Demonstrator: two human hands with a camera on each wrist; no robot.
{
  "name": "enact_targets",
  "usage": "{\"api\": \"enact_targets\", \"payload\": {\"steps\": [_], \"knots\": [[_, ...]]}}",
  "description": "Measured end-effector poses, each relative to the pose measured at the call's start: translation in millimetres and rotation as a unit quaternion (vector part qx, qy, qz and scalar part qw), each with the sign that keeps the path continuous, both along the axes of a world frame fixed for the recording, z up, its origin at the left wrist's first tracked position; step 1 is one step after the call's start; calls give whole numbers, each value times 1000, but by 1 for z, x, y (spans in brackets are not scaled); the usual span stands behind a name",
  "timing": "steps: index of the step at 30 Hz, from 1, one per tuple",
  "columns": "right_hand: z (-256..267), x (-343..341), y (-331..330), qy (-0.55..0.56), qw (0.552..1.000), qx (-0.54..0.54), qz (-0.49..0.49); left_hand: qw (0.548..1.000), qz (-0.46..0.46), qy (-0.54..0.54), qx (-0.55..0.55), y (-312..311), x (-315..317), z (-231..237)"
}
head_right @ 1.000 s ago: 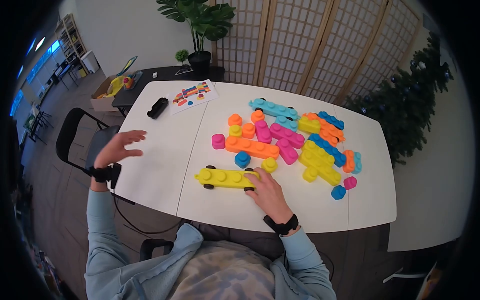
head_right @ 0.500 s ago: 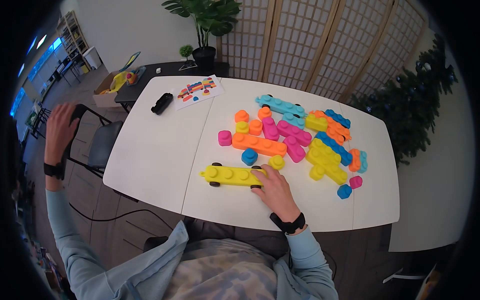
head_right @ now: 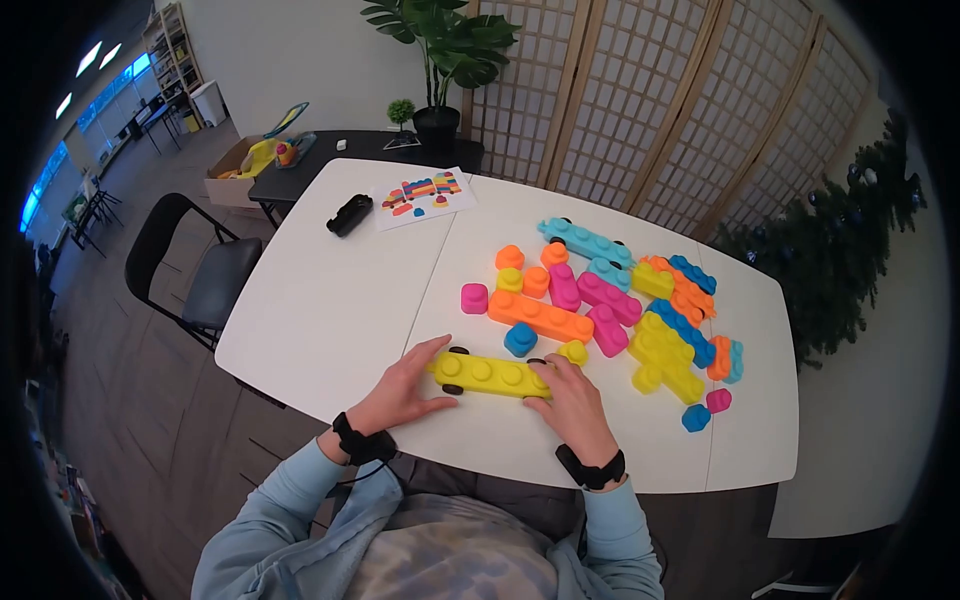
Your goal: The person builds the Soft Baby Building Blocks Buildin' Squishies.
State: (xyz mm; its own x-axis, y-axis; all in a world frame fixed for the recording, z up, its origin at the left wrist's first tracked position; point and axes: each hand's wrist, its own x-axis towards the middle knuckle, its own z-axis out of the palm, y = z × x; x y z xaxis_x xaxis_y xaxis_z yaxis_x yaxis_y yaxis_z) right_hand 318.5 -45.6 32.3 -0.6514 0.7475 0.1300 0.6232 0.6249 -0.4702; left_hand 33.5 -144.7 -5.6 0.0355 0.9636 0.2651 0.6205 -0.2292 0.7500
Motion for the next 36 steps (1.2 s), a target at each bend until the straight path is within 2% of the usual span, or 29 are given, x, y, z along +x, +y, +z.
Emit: {"api": "enact_targets", "payload": {"steps": [4, 6, 9, 11, 13, 18, 23, 27, 30, 33, 35, 36], "knots": [[16, -11, 14, 6, 1000, -11, -10, 998, -33, -58, -21, 6, -2, -7], [25, -19, 31, 52, 993, 102, 10, 997, -33, -57, -36, 9, -6, -14], [61, -44, 49, 68, 990, 119, 24, 997, -36, -55, -49, 11, -8, -20], [61, -61, 73, 78, 988, 127, 38, 997, -38, -52, -45, 11, -8, -21], [67, -82, 90, 35, 994, 80, 68, 997, -37, -51, -49, 11, -7, -21], [28, -122, 125, 22, 988, 84, 130, 998, -33, -37, -50, 10, -7, -19], [8, -151, 134, -136, 979, 38, 146, 997, -29, -25, -60, 10, -6, -16], [-5, -155, 136, -160, 971, 53, 168, 998, -25, -6, -64, 11, -5, -15], [-17, -158, 142, -154, 969, 65, 180, 998, -12, 4, -59, 10, -4, -12], [-3, -152, 135, -117, 976, 82, 165, 999, -1, 6, -51, 10, -3, -14], [28, -141, 117, -23, 992, 18, 123, 999, 2, 6, -47, 11, -3, -15], [28, -131, 113, 9, 990, 51, 132, 998, 6, 3, -57, 11, -2, -16]]}}
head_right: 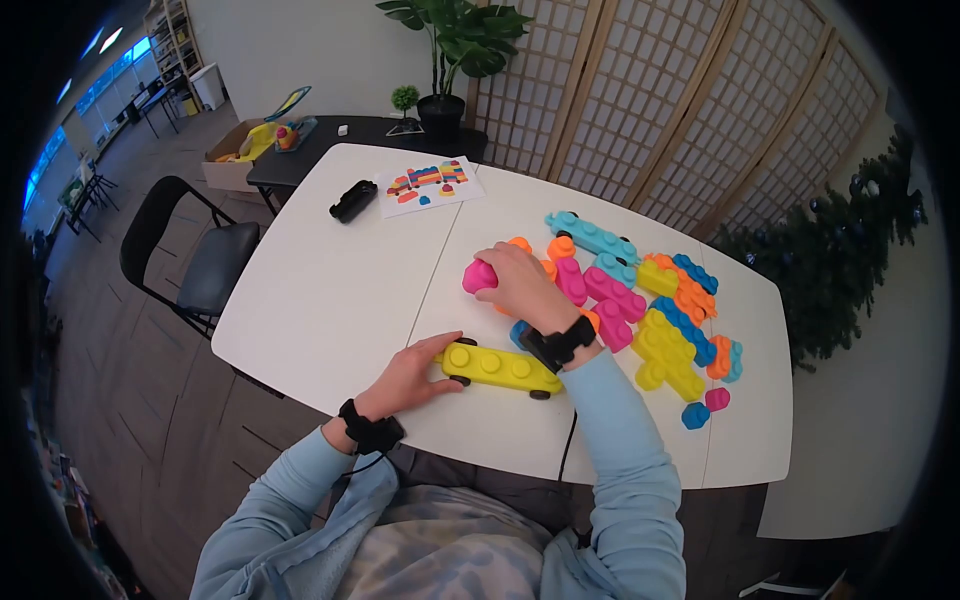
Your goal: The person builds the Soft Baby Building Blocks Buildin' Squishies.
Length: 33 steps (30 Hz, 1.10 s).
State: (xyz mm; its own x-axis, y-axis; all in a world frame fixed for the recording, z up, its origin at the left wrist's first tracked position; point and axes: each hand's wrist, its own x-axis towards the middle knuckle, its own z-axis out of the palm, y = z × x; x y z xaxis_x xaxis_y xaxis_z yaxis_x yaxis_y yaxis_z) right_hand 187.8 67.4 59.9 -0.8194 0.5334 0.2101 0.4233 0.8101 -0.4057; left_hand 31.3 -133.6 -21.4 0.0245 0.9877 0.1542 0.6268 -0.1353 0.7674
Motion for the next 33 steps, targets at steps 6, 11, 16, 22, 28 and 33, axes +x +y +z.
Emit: {"api": "enact_targets", "payload": {"steps": [6, 11, 16, 22, 28, 33], "knots": [[13, 33, -66, 23, 997, -57, 46, 1000, 14, -16, -6, 2, 0, 2], [-3, 32, -96, 58, 992, -106, 37, 1000, 23, -14, -5, 3, -2, -2], [-16, 31, -97, 70, 995, -54, 46, 999, 18, -48, -5, 7, -3, 1], [-24, 29, -100, 54, 995, -72, 34, 999, 26, -43, 8, 9, -4, -2], [-27, 30, -99, 49, 996, -61, 46, 998, 28, -47, -9, 8, -2, 4], [-22, 51, -96, 87, 996, -21, 4, 998, 29, -53, 10, 8, 2, 6]]}}
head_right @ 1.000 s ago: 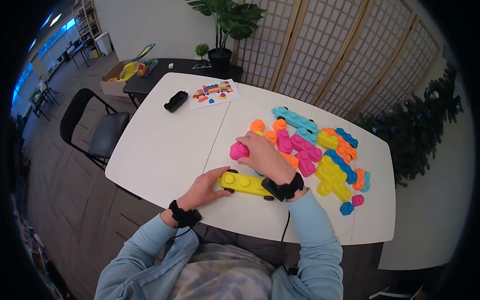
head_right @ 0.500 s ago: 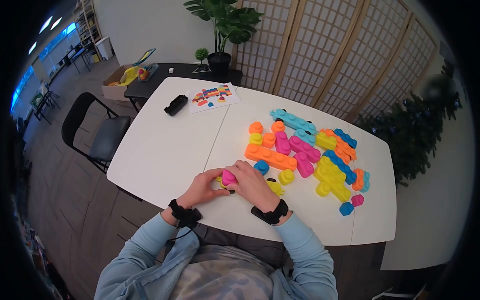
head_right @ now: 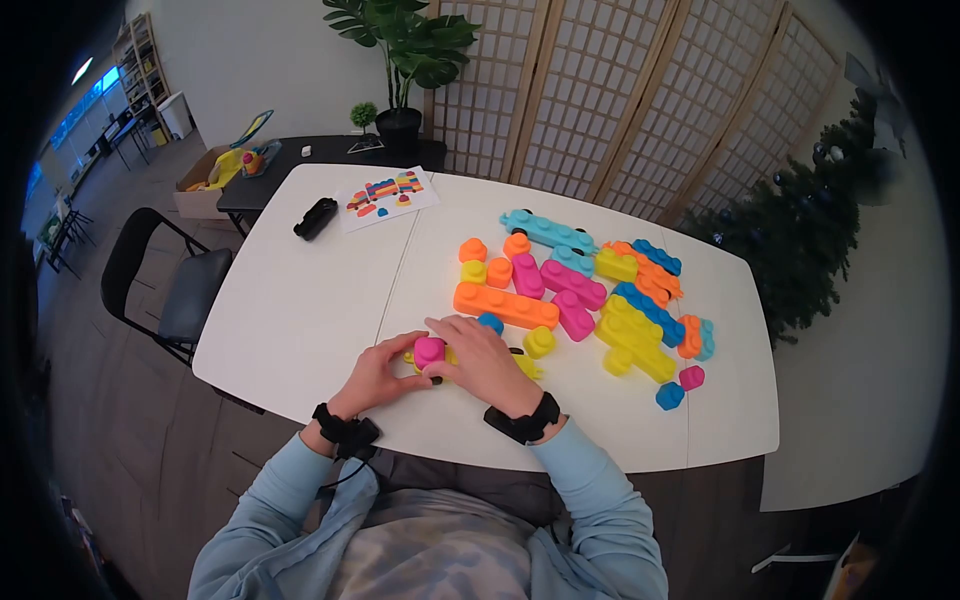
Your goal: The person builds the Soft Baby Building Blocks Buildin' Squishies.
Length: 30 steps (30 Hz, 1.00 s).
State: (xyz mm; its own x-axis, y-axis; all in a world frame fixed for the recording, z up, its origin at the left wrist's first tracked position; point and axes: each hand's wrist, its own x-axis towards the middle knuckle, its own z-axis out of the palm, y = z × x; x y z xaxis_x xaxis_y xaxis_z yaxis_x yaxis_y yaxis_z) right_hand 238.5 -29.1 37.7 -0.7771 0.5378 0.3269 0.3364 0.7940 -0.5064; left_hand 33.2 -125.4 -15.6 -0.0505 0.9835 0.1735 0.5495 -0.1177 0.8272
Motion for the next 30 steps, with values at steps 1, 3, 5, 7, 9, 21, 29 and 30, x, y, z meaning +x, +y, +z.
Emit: {"api": "enact_targets", "payload": {"steps": [1, 3, 5, 7, 9, 21, 29, 30], "knots": [[1, 7, 3, 20, 999, 16, -38, 1000, -5, -1, 5, 0, -1, -1], [17, 24, 27, 14, 992, -59, -110, 1000, -14, -8, -8, 1, -1, 3], [25, 50, 56, 0, 988, 12, -153, 999, -23, -12, -19, 3, -3, 8], [27, 73, 83, -29, 973, 53, -224, 999, -28, -28, -29, 6, -2, 12], [26, 93, 104, -60, 959, 58, -270, 999, -34, -33, -26, 7, -1, 14], [21, 133, 116, -226, 914, -24, -337, 995, -54, -81, -3, 14, -1, -2], [-21, 147, 164, -185, 926, 104, -313, 996, -48, -74, -9, 9, 1, 1], [-24, 147, 167, -183, 927, 106, -309, 997, -46, -65, 5, 8, 2, 2]]}}
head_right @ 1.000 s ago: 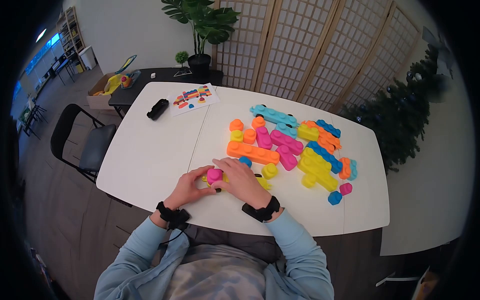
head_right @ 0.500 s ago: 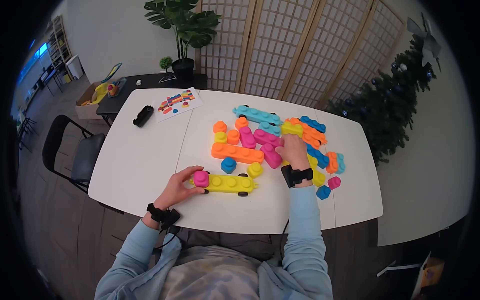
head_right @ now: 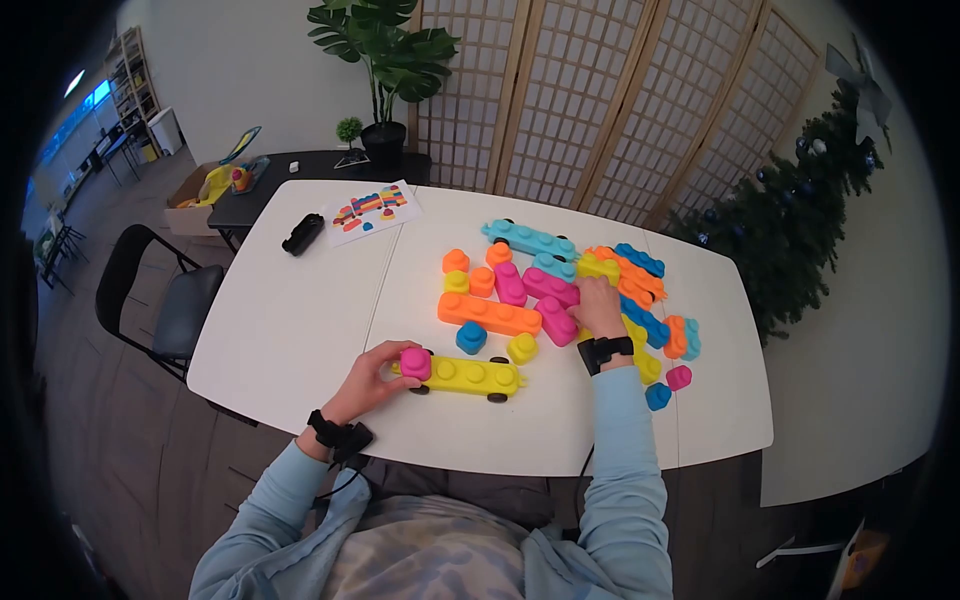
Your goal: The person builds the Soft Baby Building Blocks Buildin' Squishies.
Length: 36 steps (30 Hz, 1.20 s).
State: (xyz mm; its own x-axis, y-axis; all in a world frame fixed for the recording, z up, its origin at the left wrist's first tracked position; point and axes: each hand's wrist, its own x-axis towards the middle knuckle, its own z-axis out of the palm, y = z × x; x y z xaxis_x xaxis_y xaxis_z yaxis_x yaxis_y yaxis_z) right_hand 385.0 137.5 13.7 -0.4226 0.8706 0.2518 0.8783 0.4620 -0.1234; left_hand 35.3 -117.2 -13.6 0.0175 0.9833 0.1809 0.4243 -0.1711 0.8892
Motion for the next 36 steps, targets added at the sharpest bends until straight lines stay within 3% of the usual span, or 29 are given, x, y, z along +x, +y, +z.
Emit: {"api": "enact_targets", "payload": {"steps": [6, 9, 12, 14, 16, 18, 20, 25, 36], "knots": [[-3, -4, -1, 3, 999, -26, -35, 997, 17, 56, 53, -4, 1, 3], [-6, 2, 0, 36, 999, 24, 1, 997, 14, 47, 54, -2, 1, 1], [26, 0, -26, 82, 995, 51, 2, 998, 13, 39, 37, -4, 1, 5], [43, -2, -49, 192, 978, 82, 8, 999, 12, 47, 22, -3, 2, 4], [63, -9, -83, 221, 972, 72, 30, 999, 23, -35, 24, -2, 5, -1], [73, -18, -114, 309, 941, -91, 103, 999, 15, -32, 5, -1, 4, -3], [66, -24, -137, 271, 940, -153, 138, 1000, 6, -27, -11, 0, 2, -6], [50, -38, -168, 201, 948, -182, 168, 1000, 4, -3, 12, -1, 2, -5], [30, -50, -177, 175, 952, -168, 188, 999, 1, 25, 37, -3, 3, 3]]}}
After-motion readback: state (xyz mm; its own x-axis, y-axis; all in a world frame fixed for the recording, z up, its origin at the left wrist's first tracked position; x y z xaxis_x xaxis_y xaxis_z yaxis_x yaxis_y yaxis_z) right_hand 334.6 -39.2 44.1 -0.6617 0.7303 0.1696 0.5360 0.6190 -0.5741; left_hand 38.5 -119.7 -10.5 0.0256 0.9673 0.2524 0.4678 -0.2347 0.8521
